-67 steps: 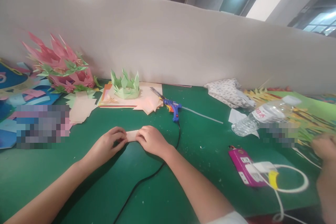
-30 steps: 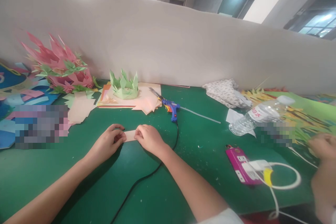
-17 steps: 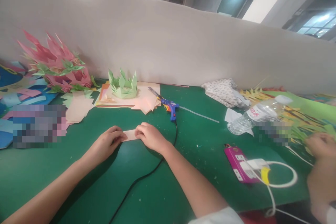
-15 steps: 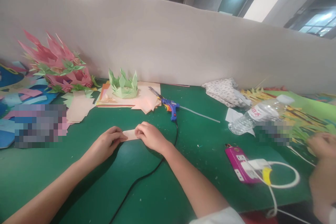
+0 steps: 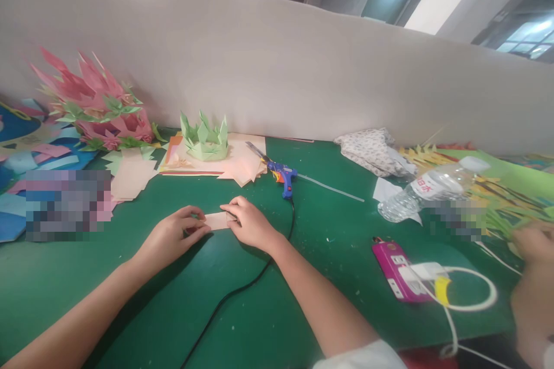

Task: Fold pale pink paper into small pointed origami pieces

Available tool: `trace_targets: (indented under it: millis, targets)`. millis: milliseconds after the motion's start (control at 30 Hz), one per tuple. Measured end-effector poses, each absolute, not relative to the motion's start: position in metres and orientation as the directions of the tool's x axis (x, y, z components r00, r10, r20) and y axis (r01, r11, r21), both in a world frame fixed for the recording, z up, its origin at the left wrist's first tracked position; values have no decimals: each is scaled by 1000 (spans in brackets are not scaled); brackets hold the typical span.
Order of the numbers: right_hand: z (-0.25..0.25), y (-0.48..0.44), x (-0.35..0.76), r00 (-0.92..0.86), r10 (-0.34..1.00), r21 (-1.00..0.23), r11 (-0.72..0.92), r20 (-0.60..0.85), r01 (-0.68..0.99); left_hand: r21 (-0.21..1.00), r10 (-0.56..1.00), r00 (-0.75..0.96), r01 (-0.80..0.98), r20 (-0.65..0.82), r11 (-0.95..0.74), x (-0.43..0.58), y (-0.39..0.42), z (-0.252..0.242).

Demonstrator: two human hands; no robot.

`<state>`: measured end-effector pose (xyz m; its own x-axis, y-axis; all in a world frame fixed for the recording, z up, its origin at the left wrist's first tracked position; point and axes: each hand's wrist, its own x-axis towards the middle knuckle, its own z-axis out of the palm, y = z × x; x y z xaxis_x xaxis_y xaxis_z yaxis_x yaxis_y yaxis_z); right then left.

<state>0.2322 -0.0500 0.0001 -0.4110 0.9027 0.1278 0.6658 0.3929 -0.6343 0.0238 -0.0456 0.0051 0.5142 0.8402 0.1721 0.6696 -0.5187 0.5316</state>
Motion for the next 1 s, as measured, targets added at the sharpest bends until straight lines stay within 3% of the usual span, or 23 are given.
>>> trace_targets:
  millis: [267, 600, 767, 1000]
  targets:
    - [-5, -52, 225, -367, 911, -617, 399, 186, 678, 508, 847, 480, 684, 227, -523, 31, -40, -4]
    - [-8, -49, 214, -235, 949, -593, 314, 209, 741, 647, 852, 493, 595, 175, -477, 30, -37, -4]
    - [-11, -48, 213, -252, 927, -591, 371, 277, 716, 665, 860, 482, 587, 171, -461, 29, -39, -2]
    - [-13, -48, 214, -327, 883, -498, 461, 337, 734, 610, 826, 521, 590, 212, -529, 30, -42, -2]
